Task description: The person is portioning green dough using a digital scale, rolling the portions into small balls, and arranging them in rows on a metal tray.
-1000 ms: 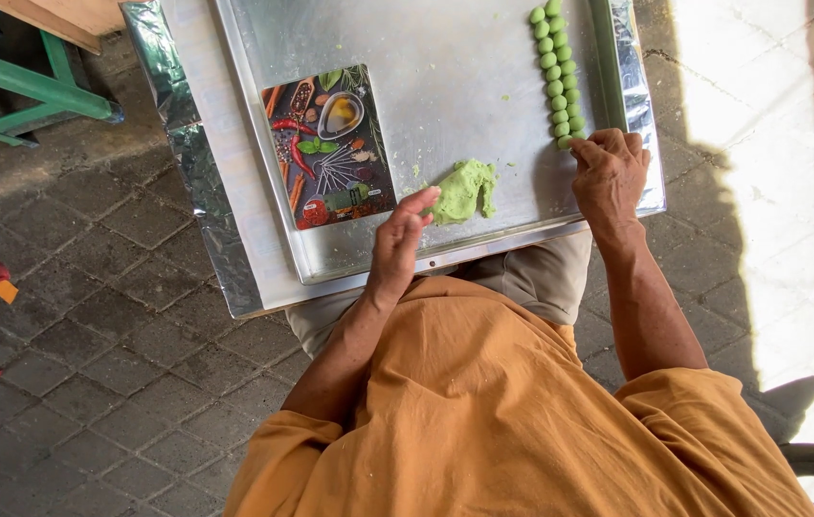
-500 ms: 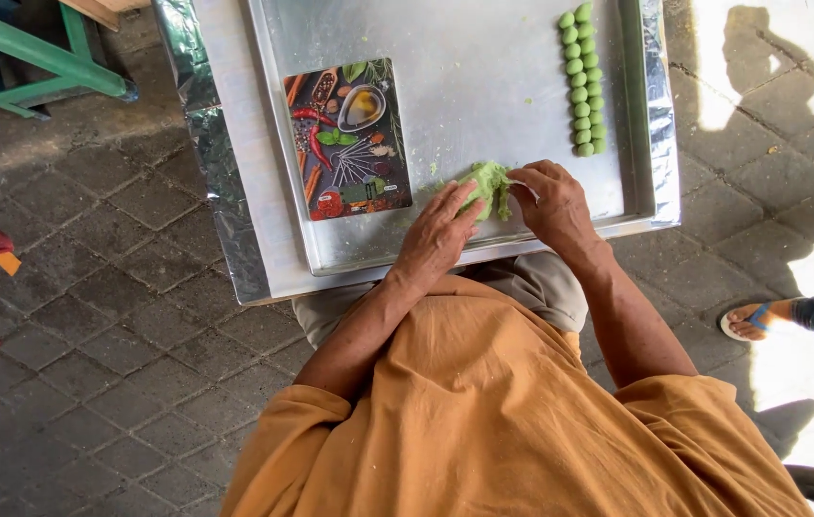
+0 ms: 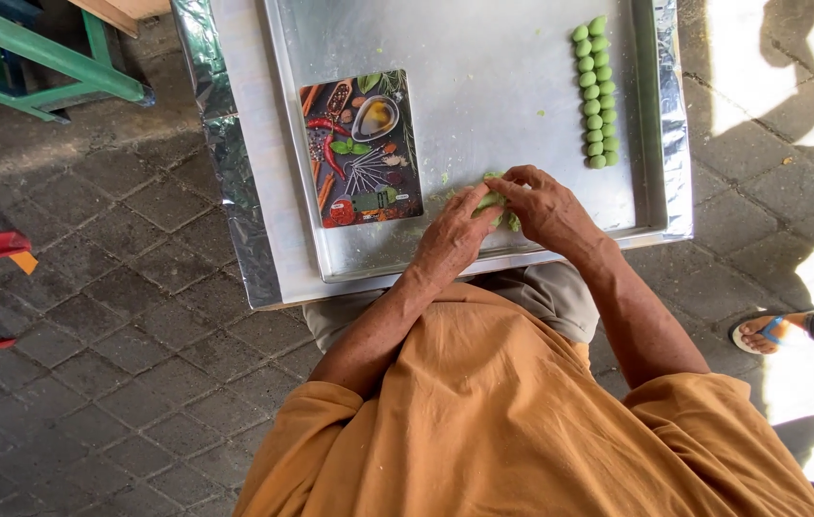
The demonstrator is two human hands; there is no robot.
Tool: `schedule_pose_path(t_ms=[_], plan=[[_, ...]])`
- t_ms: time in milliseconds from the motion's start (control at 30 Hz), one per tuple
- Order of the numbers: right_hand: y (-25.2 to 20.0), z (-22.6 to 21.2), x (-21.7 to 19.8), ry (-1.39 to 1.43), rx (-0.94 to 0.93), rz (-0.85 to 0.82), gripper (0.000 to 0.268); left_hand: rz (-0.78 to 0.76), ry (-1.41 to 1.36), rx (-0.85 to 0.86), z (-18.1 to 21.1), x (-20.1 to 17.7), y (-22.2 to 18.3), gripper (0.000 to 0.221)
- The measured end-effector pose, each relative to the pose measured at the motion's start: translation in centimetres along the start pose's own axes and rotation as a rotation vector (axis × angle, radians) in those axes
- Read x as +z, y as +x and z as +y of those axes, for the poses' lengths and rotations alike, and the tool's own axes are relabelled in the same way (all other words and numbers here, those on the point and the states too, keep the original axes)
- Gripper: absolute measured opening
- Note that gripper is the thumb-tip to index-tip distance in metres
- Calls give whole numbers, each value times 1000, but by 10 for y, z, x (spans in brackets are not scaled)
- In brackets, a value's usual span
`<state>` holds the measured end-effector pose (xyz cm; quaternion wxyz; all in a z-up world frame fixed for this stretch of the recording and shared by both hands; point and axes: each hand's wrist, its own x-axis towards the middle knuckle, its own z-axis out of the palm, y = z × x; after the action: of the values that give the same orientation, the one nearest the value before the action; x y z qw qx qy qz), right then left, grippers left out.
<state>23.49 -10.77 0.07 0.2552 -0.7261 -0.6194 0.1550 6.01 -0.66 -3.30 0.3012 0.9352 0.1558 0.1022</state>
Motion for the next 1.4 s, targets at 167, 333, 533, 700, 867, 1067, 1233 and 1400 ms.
schedule_pose_path(t_ms=[167, 333, 533, 700, 867, 1067, 1233, 1400], plan=[[3, -9, -14, 1, -119, -35, 43, 32, 4, 1, -7, 8, -1, 19], [-1, 11, 8, -47, -163, 22, 24, 130, -210, -43, -16, 18, -3, 11], [3, 23, 23, -29, -136, 81, 18, 164, -306, -37, -18, 13, -6, 18], [10, 19, 20, 65, -62, 121, 18, 180, -241, -28, -18, 24, -9, 15], [7, 27, 24, 224, -14, 145, 20, 190, -148, -42, 6, 10, -19, 10], [-7, 11, 12, 159, -88, 59, 30, 123, -77, -63, 1, 21, -25, 9], [-2, 11, 15, -29, -138, 18, 36, 70, -60, -72, 0, 16, -26, 10], [2, 25, 25, -234, -193, 21, 30, 49, -41, -71, 2, 14, -27, 10]])
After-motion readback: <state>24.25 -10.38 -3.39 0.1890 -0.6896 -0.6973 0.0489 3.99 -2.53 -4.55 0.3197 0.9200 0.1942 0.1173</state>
